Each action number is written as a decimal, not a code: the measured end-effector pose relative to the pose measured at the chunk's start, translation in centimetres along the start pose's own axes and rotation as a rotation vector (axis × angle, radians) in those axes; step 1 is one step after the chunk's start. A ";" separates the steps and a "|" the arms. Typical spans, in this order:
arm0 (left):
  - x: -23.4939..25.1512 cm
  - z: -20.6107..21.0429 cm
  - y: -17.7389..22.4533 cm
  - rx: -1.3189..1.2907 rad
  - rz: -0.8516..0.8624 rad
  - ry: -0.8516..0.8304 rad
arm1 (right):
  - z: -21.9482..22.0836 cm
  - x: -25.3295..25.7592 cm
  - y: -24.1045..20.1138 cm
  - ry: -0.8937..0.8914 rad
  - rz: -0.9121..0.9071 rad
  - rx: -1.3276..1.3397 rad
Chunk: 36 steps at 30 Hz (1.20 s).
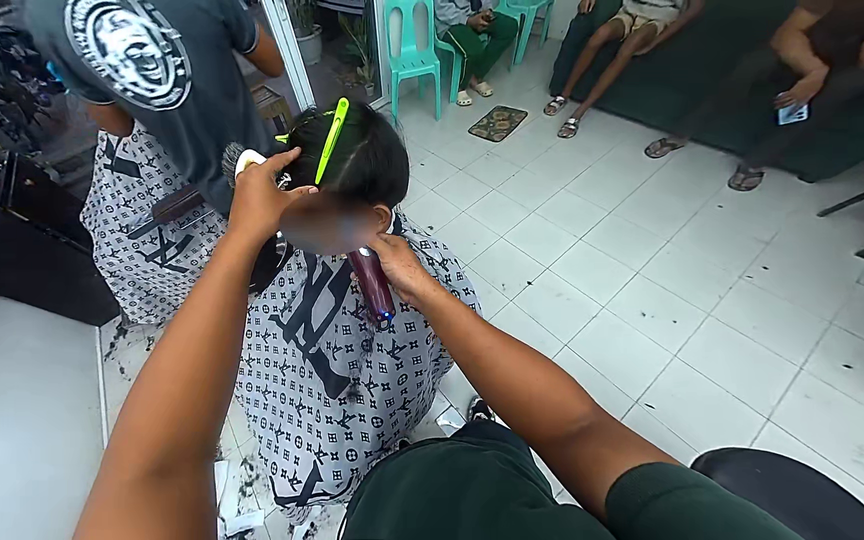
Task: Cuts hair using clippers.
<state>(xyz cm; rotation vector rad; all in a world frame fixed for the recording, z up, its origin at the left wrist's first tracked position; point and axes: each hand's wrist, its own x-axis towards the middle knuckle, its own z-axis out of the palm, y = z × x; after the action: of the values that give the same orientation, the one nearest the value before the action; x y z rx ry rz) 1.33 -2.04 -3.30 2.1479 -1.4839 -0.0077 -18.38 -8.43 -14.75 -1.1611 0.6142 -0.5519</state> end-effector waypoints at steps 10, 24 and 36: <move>-1.1 -0.8 0.5 -0.034 0.035 0.077 | -1.7 -1.5 0.6 -0.082 -0.133 -0.287; -6.0 9.6 4.8 -0.603 0.054 -0.386 | -10.5 -11.2 8.3 -0.030 0.116 0.218; -12.2 13.5 0.8 -0.454 -0.208 -0.622 | -7.4 -7.6 3.4 -0.051 -0.085 0.086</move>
<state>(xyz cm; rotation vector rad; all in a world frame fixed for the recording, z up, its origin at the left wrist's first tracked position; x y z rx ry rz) -8.15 2.85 -18.07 1.9817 -1.3713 -1.0633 -28.64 -7.11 -18.84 -1.1204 0.4947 -0.6130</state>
